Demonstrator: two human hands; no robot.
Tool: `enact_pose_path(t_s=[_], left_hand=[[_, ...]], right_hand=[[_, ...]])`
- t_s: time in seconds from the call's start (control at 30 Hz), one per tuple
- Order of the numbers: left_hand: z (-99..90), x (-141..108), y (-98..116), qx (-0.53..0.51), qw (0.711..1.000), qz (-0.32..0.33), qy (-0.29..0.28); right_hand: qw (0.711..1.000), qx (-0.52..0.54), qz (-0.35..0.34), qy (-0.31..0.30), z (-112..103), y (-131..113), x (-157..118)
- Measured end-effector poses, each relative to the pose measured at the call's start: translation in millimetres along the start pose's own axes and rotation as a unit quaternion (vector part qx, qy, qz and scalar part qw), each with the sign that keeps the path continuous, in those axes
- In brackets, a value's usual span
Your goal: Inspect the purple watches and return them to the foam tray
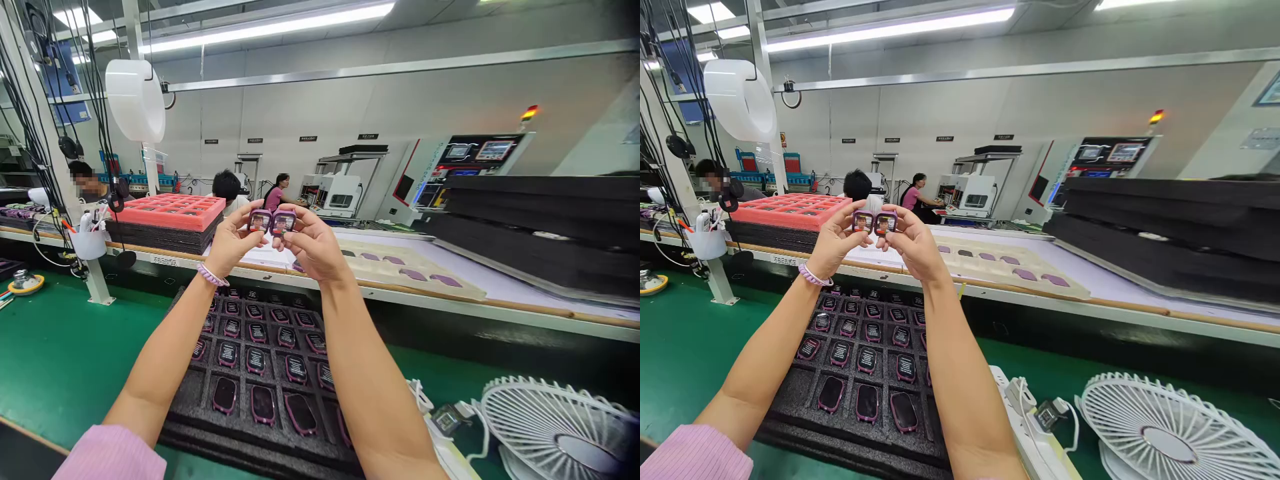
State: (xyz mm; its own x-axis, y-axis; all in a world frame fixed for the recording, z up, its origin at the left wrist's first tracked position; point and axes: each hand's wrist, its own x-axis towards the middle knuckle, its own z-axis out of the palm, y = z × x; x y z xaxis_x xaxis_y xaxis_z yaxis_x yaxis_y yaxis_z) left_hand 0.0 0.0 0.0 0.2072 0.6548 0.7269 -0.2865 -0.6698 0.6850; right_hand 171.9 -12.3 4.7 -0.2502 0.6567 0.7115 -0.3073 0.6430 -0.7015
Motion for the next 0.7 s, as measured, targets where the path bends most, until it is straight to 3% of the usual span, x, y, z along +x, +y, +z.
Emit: enact_pose_path(t_s=[0.3,0.7], left_hand=[[2.7,-6,9,0.003,0.999,0.032,0.000],[-0.2,-52,14,-0.001,0.999,-0.029,0.017]], right_hand=[[1.000,-0.012,-0.003,-0.003,11,-15,-9],[0.998,0.031,0.045,0.005,30,1,-46]])
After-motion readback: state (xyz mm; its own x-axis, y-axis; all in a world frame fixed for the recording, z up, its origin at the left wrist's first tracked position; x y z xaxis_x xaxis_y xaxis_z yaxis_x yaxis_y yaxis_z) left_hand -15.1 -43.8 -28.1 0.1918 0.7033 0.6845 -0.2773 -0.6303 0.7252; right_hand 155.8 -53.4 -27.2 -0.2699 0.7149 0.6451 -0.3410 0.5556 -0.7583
